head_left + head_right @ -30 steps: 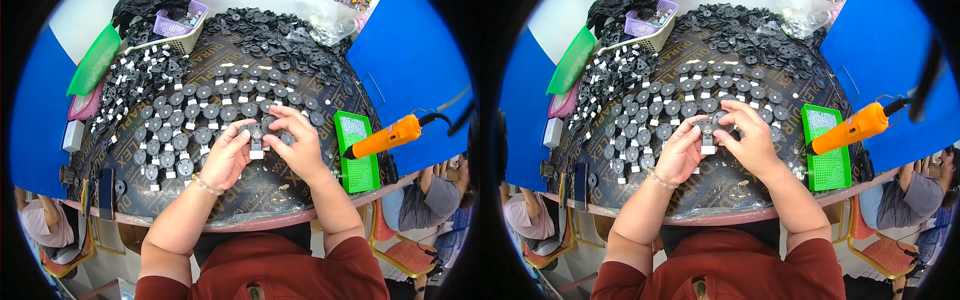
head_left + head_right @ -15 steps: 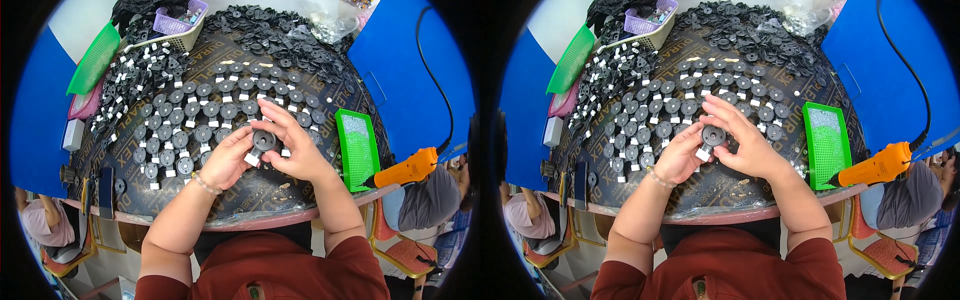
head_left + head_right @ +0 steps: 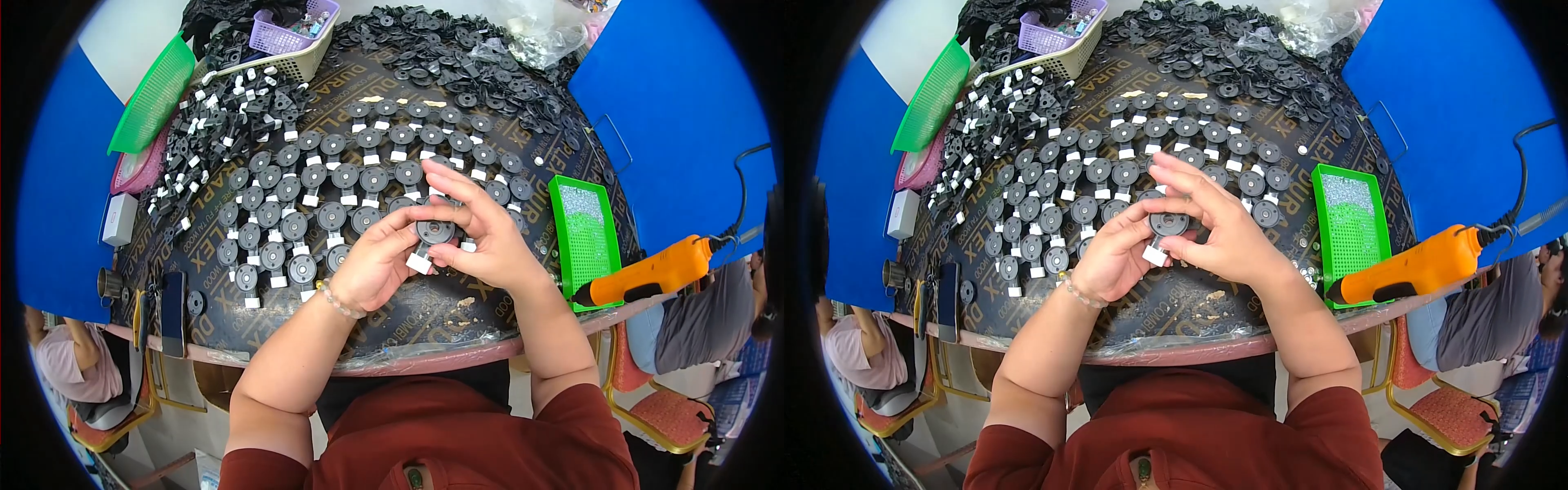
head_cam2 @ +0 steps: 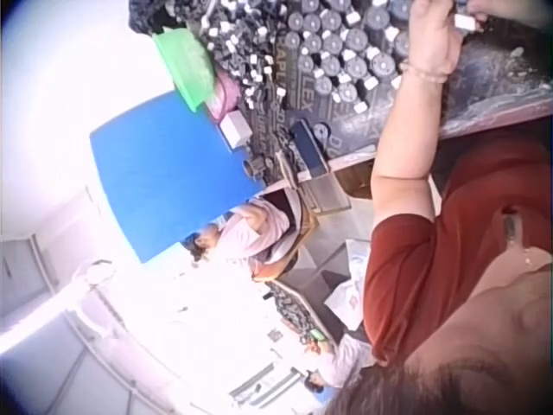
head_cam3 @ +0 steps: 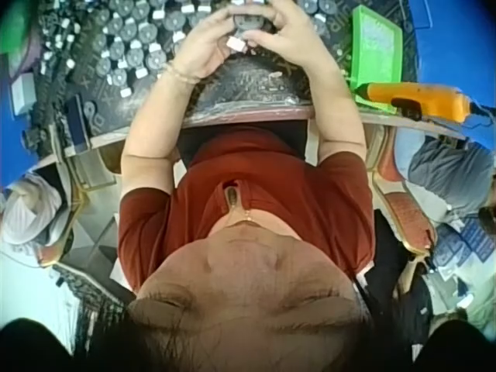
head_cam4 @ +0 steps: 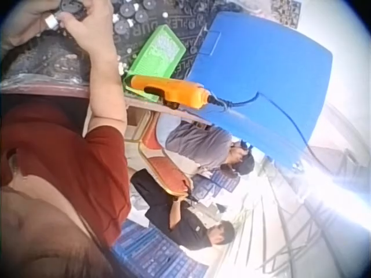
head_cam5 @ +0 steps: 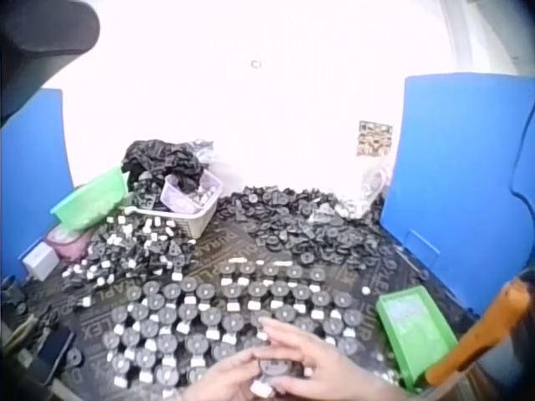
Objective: Manually assembling black circular components into white plastic rectangular housings on a factory workbench.
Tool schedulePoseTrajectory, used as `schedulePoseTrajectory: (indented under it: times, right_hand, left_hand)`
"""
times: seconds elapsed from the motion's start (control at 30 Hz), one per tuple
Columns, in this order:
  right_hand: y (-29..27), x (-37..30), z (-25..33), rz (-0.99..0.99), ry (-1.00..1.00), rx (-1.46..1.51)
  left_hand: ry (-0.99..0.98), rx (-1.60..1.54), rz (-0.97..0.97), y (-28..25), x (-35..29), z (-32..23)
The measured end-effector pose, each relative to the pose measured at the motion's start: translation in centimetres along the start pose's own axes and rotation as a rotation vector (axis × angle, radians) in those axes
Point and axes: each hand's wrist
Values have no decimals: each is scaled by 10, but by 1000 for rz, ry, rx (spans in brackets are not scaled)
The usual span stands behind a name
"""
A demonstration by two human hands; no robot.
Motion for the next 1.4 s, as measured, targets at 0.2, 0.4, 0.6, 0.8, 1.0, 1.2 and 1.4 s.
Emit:
schedulePoseTrajectory:
  times: [0.2,0.4,0.6,0.8,1.0,1.2,1.4]
  right_hand:
    - [2,2,-2,-44,-188,-211]
    - [5,-1,0,-78,-74,-50]
    - [-2,0,1,-63,-122,-190]
    - [-2,0,5,-13,-55,-19]
    - [-3,-1,2,16,-54,-18]
    - [-3,0,8,16,-3,-40]
    - [-6,-1,7,32,-27,-99]
  left_hand:
    - [70,20,-26,0,2,3]
    - [75,8,-35,0,2,2]
    - [130,41,-66,1,2,3]
    - [70,41,-17,-7,3,1]
    - [86,58,-10,-3,3,5]
    - [124,54,-69,-1,5,7]
    - [102,67,-9,0,5,2]
Point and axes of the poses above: each hand's wrist, its own x-axis towards the middle knuckle, its own y-axis out of the palm, z = x × y, and after that the axes turned 9 degrees about -z, right-handed
